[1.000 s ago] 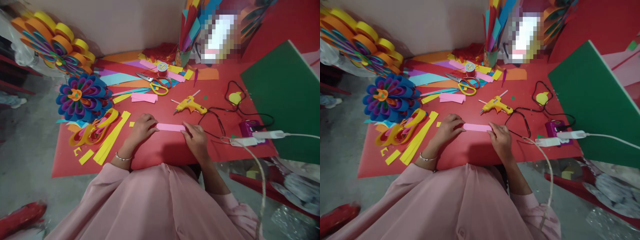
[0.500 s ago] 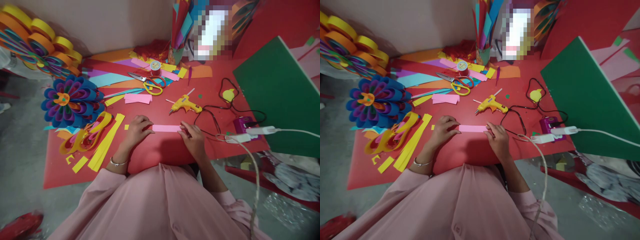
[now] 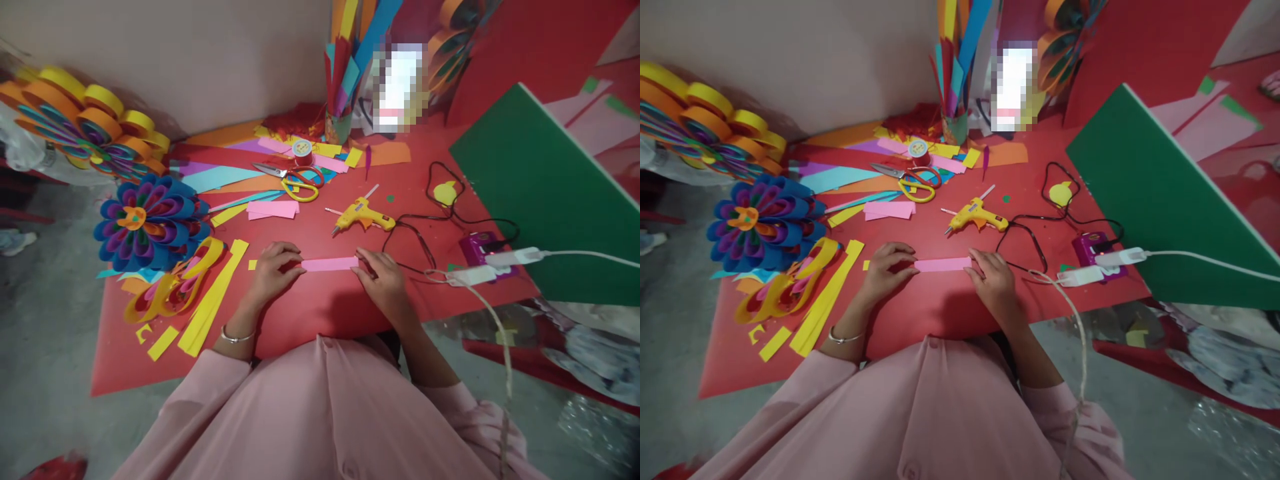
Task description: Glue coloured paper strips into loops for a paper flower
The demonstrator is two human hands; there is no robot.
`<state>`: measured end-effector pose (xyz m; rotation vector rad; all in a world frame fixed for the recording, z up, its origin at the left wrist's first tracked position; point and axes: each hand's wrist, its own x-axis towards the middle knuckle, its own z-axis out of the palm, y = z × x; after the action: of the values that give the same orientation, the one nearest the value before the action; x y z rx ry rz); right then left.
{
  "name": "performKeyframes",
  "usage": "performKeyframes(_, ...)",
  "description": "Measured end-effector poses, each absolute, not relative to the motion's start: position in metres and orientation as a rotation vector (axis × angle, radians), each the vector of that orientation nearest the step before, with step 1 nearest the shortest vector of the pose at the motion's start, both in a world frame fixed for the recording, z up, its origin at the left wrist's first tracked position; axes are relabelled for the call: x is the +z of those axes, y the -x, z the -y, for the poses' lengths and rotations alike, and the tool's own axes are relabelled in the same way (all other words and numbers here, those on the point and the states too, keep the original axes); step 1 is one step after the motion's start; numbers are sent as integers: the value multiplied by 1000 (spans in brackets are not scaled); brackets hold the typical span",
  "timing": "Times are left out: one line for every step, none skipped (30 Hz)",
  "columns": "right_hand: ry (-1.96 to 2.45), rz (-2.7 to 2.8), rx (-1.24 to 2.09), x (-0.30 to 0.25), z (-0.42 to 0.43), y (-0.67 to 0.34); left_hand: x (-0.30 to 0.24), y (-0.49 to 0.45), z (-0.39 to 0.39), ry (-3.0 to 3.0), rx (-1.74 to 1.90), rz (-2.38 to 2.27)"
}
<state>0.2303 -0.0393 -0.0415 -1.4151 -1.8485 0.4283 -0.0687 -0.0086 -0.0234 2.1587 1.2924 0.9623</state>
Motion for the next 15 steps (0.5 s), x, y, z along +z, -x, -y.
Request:
performKeyframes(1413,1832,433,-41,40,-230,-23,67,9,-2140,977,-1291)
performKeyframes(1410,1806,455,-40,41,-230,-21,65,9,-2117,984,-1293)
performKeyframes(1410,1762,499,-39,42,-229,-19,64,10,-2092,985,-1296)
performKeyframes(1413,1700,569,-37,43,-229,-16,61,10,-2061,980,-1298)
performKeyframes(1419,1617,664,-36,44,-228,-12,60,11,-2024,967,-1300)
performKeyframes(1426,1516,778,-34,44,-227,-8,58,13,-1979,950,-1301)
performKeyframes(1430,1401,898,-32,45,-226,-3,58,14,-1925,931,-1305)
performKeyframes(1426,1288,1013,-31,44,-225,3,58,15,-1864,907,-1313)
performKeyframes(1414,1185,1110,-30,44,-224,9,60,17,-1802,877,-1324)
performKeyframes(1397,1101,1178,-28,43,-222,14,63,17,-1745,846,-1339)
performKeyframes(1381,1040,1218,-28,42,-221,18,67,18,-1703,820,-1356)
performKeyframes(1369,1003,1233,-27,41,-220,21,72,18,-1671,806,-1378)
performKeyframes(1362,986,1229,-28,40,-219,23,78,17,-1634,822,-1412)
performKeyframes(1360,983,1213,-28,40,-219,23,84,14,-1588,859,-1454)
performKeyframes(1358,990,1194,-29,39,-219,22,91,11,-1521,921,-1498)
